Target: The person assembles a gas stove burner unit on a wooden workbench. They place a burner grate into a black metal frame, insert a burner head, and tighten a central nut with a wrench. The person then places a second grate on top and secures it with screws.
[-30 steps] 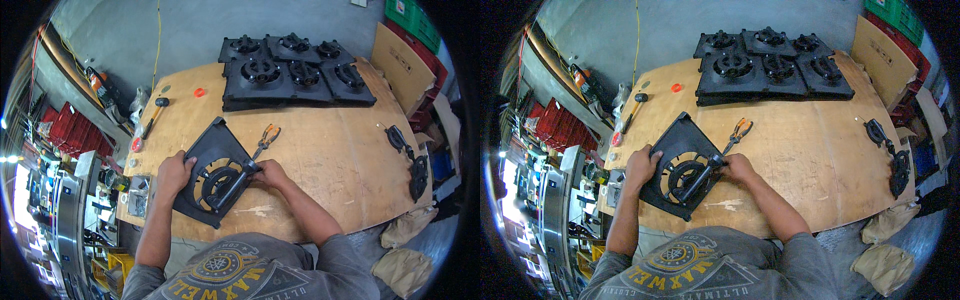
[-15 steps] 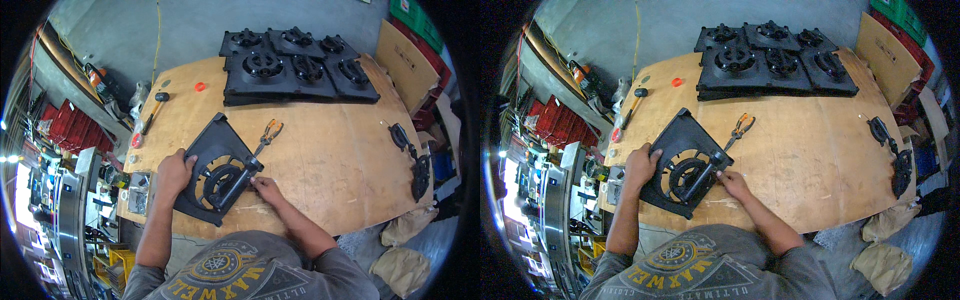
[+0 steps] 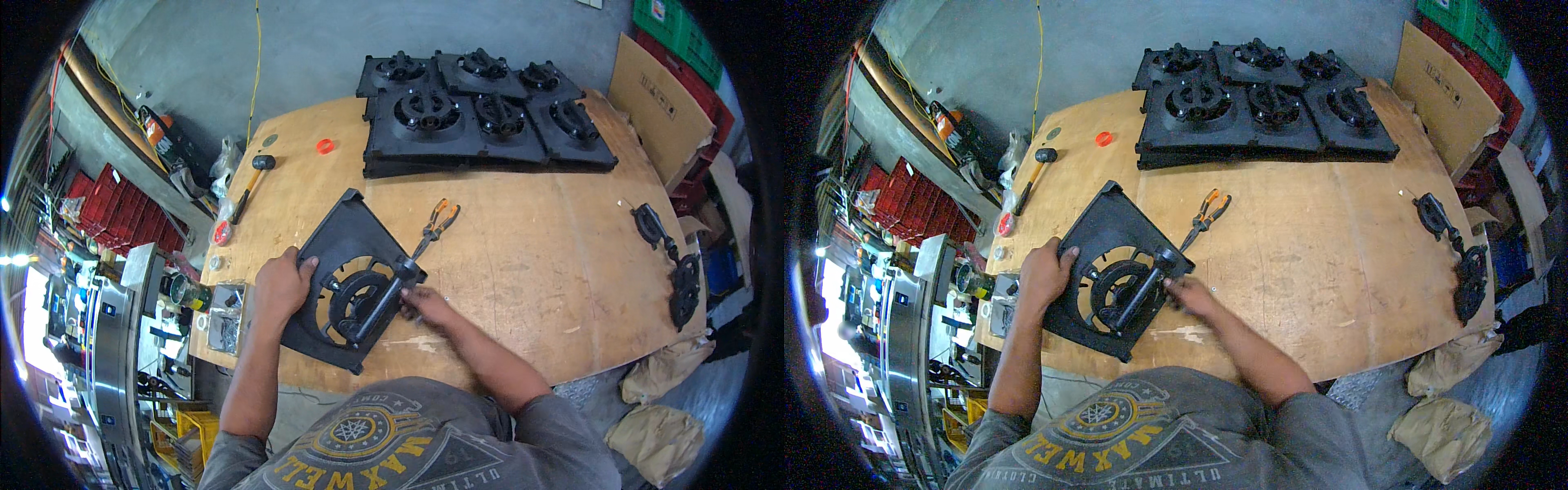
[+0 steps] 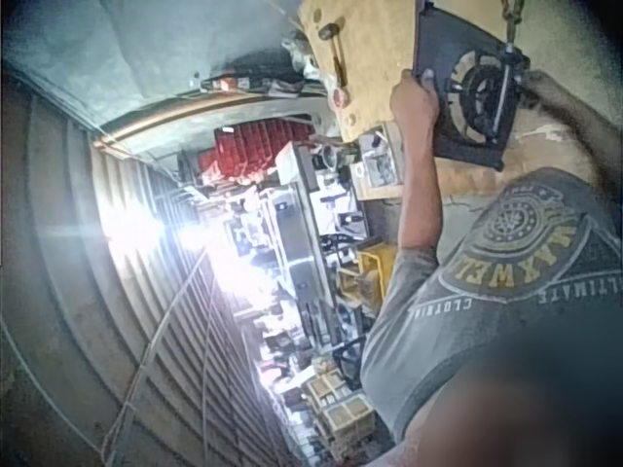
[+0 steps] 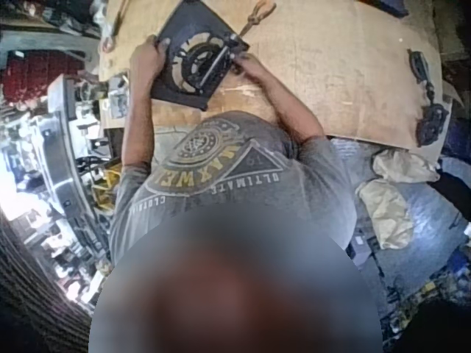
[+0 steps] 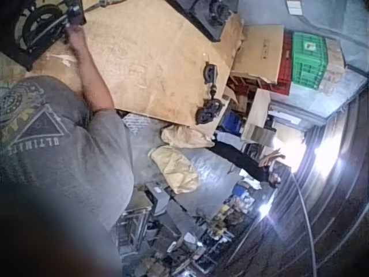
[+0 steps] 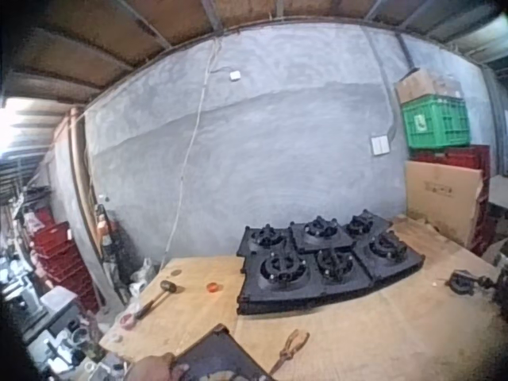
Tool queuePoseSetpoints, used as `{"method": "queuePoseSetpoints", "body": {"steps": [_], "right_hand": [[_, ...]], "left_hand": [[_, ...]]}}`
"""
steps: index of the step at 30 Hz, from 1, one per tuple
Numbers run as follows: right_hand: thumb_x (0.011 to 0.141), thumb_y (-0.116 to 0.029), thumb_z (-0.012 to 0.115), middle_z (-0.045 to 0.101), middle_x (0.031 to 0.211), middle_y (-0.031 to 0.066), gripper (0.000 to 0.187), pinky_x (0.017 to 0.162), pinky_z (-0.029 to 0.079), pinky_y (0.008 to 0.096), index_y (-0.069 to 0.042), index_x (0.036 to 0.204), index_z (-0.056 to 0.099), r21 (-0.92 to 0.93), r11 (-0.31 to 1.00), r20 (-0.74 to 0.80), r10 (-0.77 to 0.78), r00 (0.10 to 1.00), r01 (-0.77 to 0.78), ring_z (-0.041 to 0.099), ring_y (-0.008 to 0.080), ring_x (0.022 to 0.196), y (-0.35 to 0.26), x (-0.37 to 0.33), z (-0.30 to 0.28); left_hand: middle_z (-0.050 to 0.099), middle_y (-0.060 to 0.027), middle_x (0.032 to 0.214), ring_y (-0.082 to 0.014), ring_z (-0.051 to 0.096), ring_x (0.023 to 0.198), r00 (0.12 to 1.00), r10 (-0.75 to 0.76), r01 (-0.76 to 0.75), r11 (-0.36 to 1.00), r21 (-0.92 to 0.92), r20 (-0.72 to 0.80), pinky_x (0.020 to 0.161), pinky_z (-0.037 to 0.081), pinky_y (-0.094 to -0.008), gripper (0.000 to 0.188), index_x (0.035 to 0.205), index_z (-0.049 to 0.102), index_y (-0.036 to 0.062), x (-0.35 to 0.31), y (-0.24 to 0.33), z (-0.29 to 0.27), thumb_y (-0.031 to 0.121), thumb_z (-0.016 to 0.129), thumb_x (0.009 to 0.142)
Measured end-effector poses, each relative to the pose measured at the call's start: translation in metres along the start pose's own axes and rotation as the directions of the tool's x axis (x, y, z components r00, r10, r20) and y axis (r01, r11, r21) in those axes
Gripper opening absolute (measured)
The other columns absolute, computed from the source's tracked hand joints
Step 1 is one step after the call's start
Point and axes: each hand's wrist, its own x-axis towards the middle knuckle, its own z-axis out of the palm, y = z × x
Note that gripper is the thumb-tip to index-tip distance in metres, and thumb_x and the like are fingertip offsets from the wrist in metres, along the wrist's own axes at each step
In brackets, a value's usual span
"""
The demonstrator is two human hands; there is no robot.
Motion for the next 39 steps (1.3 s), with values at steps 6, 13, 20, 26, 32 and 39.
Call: {"method": "queuePoseSetpoints", "body": {"steps": [6,13,20,26,32,39], "right_hand": [[0.095,-0.042,0.062,0.066,0.078,0.0054,0.038,0.063,0.048,0.0331,-0.004,0.094,0.068,0.117,0.991,-0.075,-0.061,0.995,0.069,0.061,0.0174,0.068,-0.004,-0.023,0.015],[0.082,-0.031,0.070,0.065,0.080,0.0148,0.025,0.075,0.048,0.0450,-0.008,0.092,0.072,-0.897,0.274,0.133,-0.579,0.804,0.346,0.065,0.0344,0.078,-0.075,-0.027,-0.028],[0.086,-0.038,0.069,0.065,0.079,0.0102,0.035,0.071,0.049,0.0418,-0.005,0.096,0.070,-0.653,0.656,0.067,-0.448,0.891,0.379,0.064,0.0285,0.076,-0.034,0.008,-0.038],[0.098,-0.033,0.061,0.060,0.074,0.0002,0.027,0.057,0.041,0.0254,-0.007,0.090,0.064,0.414,0.910,-0.127,0.040,0.991,0.016,0.051,0.0106,0.060,0.004,-0.027,0.046],[0.092,-0.032,0.067,0.061,0.070,0.0048,0.031,0.063,0.047,0.0340,-0.001,0.085,0.068,-0.391,0.869,-0.163,-0.388,0.907,0.302,0.054,0.0141,0.064,-0.013,-0.027,-0.005],[0.081,-0.026,0.069,0.067,0.081,0.0115,0.019,0.079,0.044,0.0429,-0.009,0.089,0.073,-0.933,0.185,0.160,-0.556,0.816,0.309,0.065,0.0306,0.081,-0.100,-0.021,-0.031]], "left_hand": [[0.066,-0.0286,0.081,-0.0458,0.064,0.083,1.000,0.008,-0.008,1.000,0.017,-0.007,0.077,0.049,-0.0531,0.041,0.096,0.062,-0.0025,-0.003,0.001,-0.002,0.038,0.060,0.092],[0.066,-0.0279,0.081,-0.0455,0.064,0.083,0.999,0.033,-0.032,0.999,0.020,-0.012,0.077,0.049,-0.0527,0.041,0.097,0.063,-0.0027,0.001,-0.001,0.000,0.038,0.061,0.091],[0.065,-0.0300,0.085,-0.0462,0.063,0.087,1.000,0.011,-0.011,1.000,-0.002,0.026,0.079,0.048,-0.0543,0.043,0.098,0.062,-0.0025,0.002,0.001,-0.004,0.040,0.060,0.092],[0.065,-0.0290,0.082,-0.0454,0.064,0.084,1.000,0.008,-0.008,1.000,0.014,-0.007,0.076,0.049,-0.0528,0.041,0.095,0.062,-0.0024,0.000,-0.003,0.000,0.039,0.060,0.092],[0.065,-0.0299,0.083,-0.0473,0.063,0.086,1.000,-0.010,0.010,1.000,-0.009,-0.005,0.077,0.047,-0.0544,0.042,0.096,0.062,-0.0028,0.002,-0.005,0.001,0.039,0.061,0.091],[0.065,-0.0295,0.083,-0.0476,0.063,0.086,1.000,-0.001,0.001,1.000,-0.014,0.005,0.077,0.047,-0.0545,0.043,0.096,0.062,-0.0026,0.003,-0.004,0.000,0.040,0.062,0.091]]}}
